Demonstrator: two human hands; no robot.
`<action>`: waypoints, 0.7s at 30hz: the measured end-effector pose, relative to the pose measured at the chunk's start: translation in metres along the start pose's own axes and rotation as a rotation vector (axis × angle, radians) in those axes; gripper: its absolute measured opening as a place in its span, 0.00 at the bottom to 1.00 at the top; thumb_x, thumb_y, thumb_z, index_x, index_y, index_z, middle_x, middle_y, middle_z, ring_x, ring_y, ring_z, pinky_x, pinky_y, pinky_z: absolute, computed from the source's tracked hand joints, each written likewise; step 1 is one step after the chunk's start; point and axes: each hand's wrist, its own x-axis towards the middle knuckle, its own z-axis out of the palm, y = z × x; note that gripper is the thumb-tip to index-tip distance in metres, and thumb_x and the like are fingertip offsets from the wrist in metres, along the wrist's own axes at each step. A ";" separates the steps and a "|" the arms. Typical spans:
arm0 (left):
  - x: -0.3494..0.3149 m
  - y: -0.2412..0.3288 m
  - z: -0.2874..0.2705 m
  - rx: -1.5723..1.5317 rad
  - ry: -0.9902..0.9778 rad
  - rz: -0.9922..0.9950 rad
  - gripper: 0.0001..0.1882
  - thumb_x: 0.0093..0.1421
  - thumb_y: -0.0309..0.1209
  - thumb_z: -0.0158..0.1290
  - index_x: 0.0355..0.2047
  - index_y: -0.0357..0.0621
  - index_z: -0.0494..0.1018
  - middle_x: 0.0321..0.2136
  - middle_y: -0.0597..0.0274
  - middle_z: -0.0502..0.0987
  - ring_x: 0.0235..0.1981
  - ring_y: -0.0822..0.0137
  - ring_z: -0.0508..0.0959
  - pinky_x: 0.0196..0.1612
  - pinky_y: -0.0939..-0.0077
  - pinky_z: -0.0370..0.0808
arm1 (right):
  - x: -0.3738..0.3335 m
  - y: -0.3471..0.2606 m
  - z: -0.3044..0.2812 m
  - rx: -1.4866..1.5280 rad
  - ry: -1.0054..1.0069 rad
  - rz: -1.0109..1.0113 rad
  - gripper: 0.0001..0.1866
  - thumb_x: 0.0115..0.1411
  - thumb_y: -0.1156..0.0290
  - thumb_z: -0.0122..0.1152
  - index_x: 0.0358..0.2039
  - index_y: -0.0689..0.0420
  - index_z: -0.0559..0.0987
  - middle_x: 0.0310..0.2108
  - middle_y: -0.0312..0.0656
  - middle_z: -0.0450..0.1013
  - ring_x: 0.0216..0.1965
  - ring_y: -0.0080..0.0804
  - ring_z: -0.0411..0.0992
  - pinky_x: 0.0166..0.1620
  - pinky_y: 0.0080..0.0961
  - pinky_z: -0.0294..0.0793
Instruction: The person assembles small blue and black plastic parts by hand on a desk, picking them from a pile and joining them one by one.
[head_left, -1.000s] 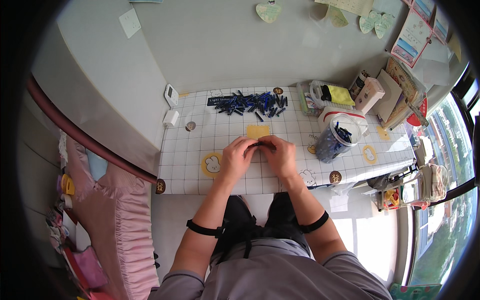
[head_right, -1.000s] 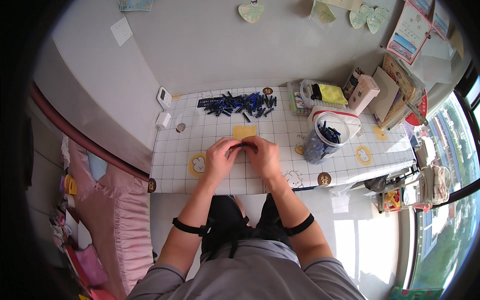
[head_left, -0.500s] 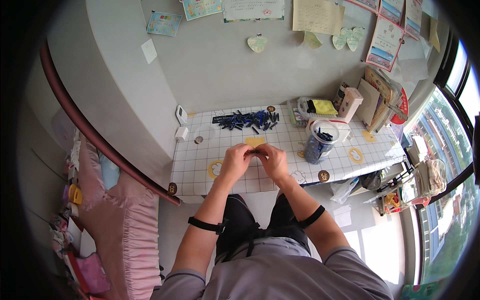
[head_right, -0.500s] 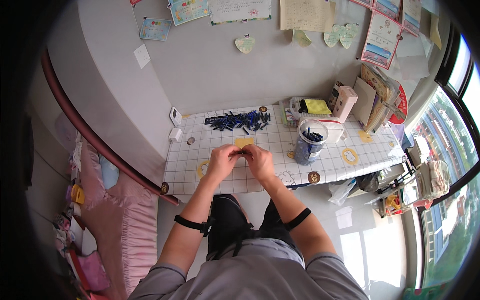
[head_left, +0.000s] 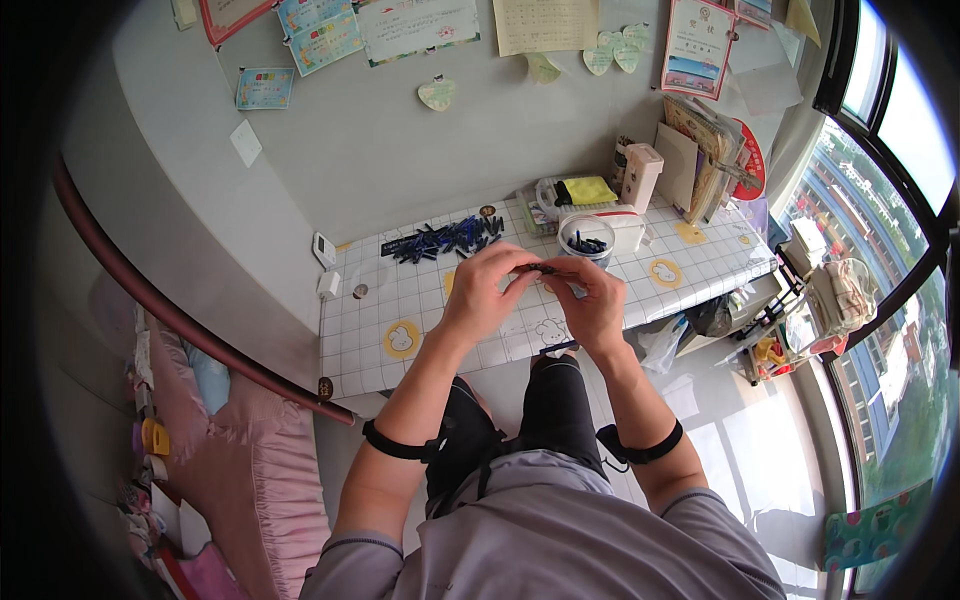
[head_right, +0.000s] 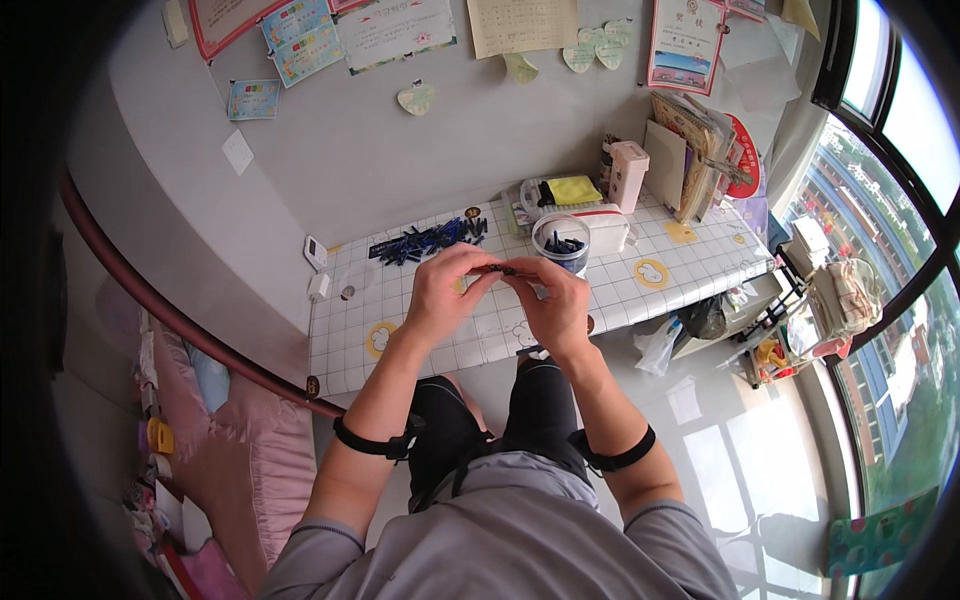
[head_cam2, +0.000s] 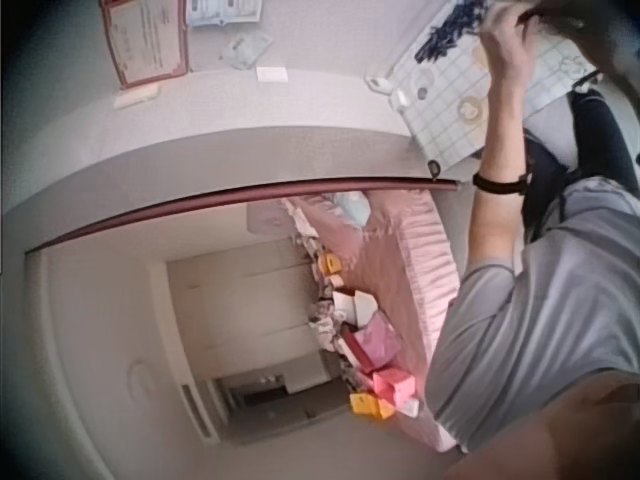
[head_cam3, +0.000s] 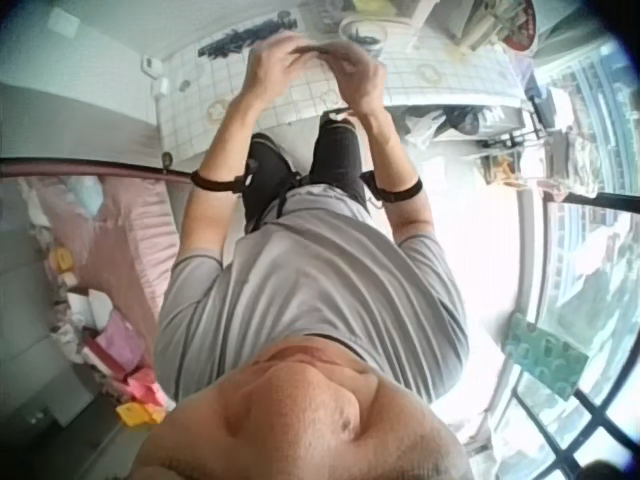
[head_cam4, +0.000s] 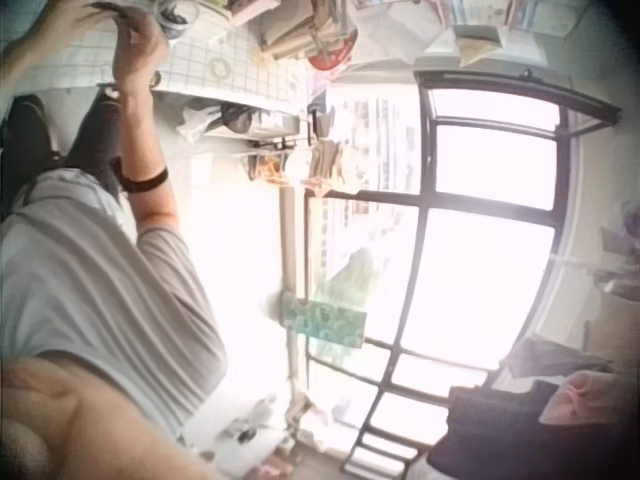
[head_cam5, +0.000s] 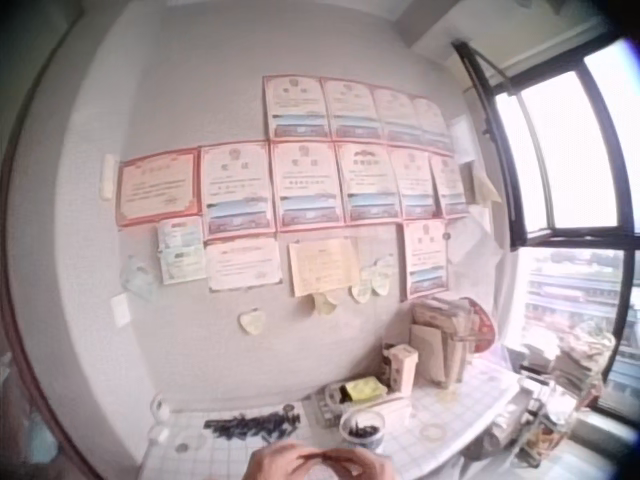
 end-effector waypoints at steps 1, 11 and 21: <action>0.004 0.000 0.004 -0.007 -0.007 0.013 0.06 0.40 0.20 0.49 0.23 0.37 0.68 0.21 0.58 0.69 0.22 0.64 0.70 0.23 0.79 0.67 | 0.001 0.000 -0.003 -0.013 0.023 0.002 0.08 0.40 0.83 0.53 0.24 0.63 0.70 0.22 0.41 0.69 0.24 0.28 0.70 0.28 0.16 0.68; 0.032 -0.009 0.036 -0.026 -0.041 0.115 0.11 0.40 0.18 0.50 0.27 0.38 0.68 0.23 0.57 0.70 0.23 0.66 0.72 0.27 0.82 0.71 | 0.016 0.006 -0.028 -0.120 0.196 0.015 0.11 0.39 0.84 0.53 0.27 0.63 0.70 0.24 0.42 0.68 0.24 0.28 0.70 0.27 0.16 0.68; 0.022 -0.013 0.045 -0.029 -0.039 0.030 0.09 0.39 0.18 0.50 0.25 0.38 0.69 0.22 0.58 0.70 0.22 0.64 0.72 0.24 0.81 0.69 | 0.007 0.011 -0.037 -0.342 0.116 0.007 0.07 0.38 0.80 0.54 0.23 0.60 0.72 0.19 0.42 0.68 0.21 0.33 0.67 0.24 0.21 0.66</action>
